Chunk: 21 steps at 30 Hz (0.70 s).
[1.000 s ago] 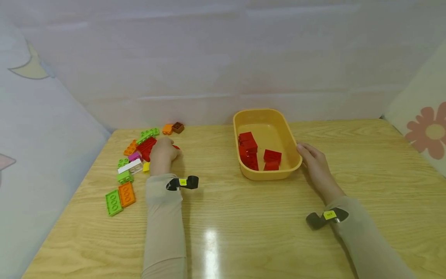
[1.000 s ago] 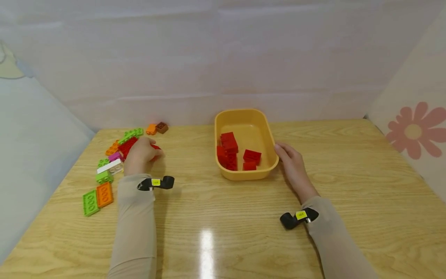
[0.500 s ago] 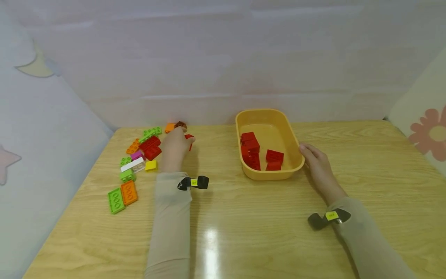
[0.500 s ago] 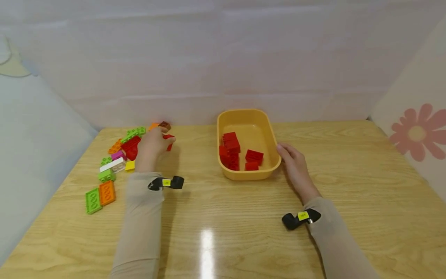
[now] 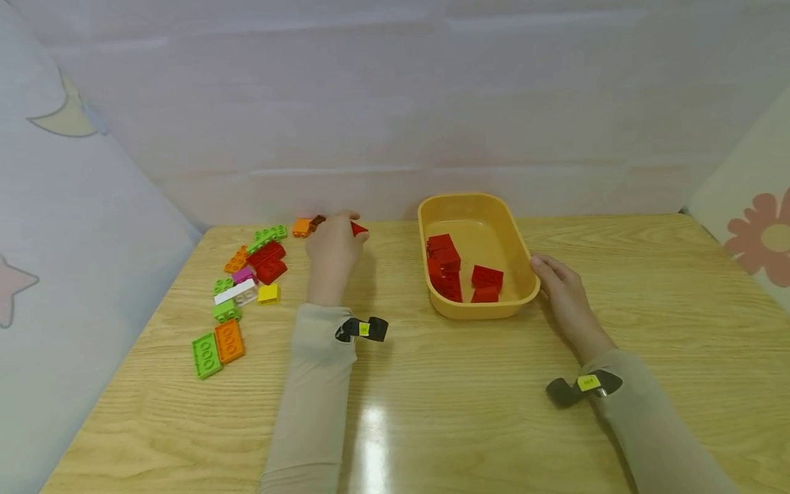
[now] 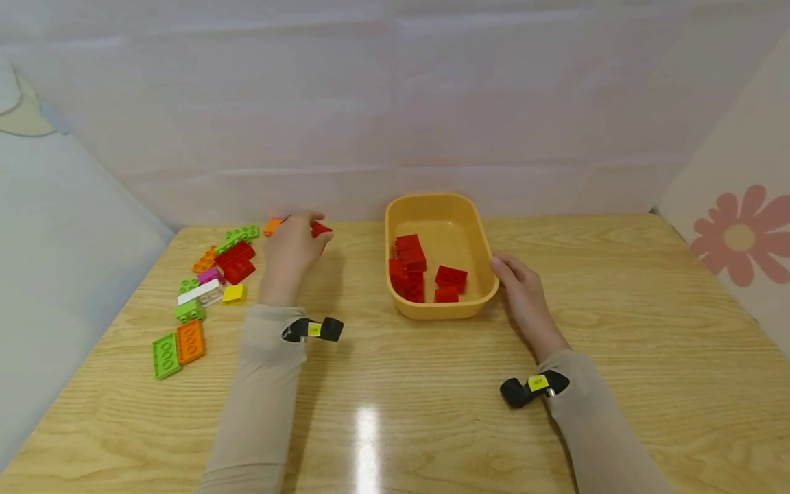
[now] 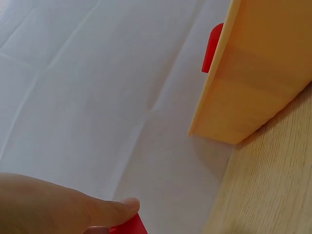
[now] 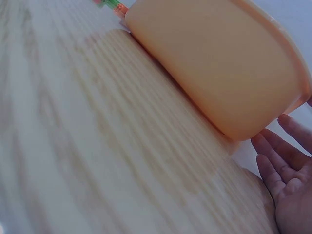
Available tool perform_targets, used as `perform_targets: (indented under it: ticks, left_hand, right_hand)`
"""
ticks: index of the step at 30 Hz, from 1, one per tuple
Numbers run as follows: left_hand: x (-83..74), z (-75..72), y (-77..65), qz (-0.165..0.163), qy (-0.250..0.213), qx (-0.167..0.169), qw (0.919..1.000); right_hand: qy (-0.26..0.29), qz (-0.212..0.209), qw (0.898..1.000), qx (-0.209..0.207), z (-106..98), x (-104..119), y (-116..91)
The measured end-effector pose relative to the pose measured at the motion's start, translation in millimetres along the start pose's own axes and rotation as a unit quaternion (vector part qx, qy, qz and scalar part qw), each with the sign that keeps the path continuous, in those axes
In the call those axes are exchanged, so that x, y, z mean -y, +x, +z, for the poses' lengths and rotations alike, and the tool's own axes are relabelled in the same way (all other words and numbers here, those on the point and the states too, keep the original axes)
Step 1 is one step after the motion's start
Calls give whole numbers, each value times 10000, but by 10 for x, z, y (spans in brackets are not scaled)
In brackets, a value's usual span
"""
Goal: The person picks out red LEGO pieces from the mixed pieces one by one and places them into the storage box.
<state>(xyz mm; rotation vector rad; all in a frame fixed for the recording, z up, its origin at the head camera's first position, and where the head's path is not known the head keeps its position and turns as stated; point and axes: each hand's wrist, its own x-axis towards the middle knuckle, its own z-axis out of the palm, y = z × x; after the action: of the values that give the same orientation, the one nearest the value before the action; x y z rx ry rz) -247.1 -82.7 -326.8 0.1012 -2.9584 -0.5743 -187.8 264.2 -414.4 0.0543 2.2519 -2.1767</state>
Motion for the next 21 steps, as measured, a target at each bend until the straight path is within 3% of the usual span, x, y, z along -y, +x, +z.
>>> perform_targets:
  ticks: [5,11,14,21]
  left_hand:
    - [-87,-11,-14,259,25,-157,9995]
    - [-161,-103,-74,583,-235,-387,9973]
    - [-219,-175,-124,764,-371,-435,9954]
    - [-386,-291,-244,1354,-405,-754,9871]
  right_hand:
    - [442,1,9990,46,6,-5,0]
    - [344,-4,9994,28,4,2,-2]
    - [544,-13,9985,74,11,1,-2]
    - [614,-54,9980,102,25,-4,-13]
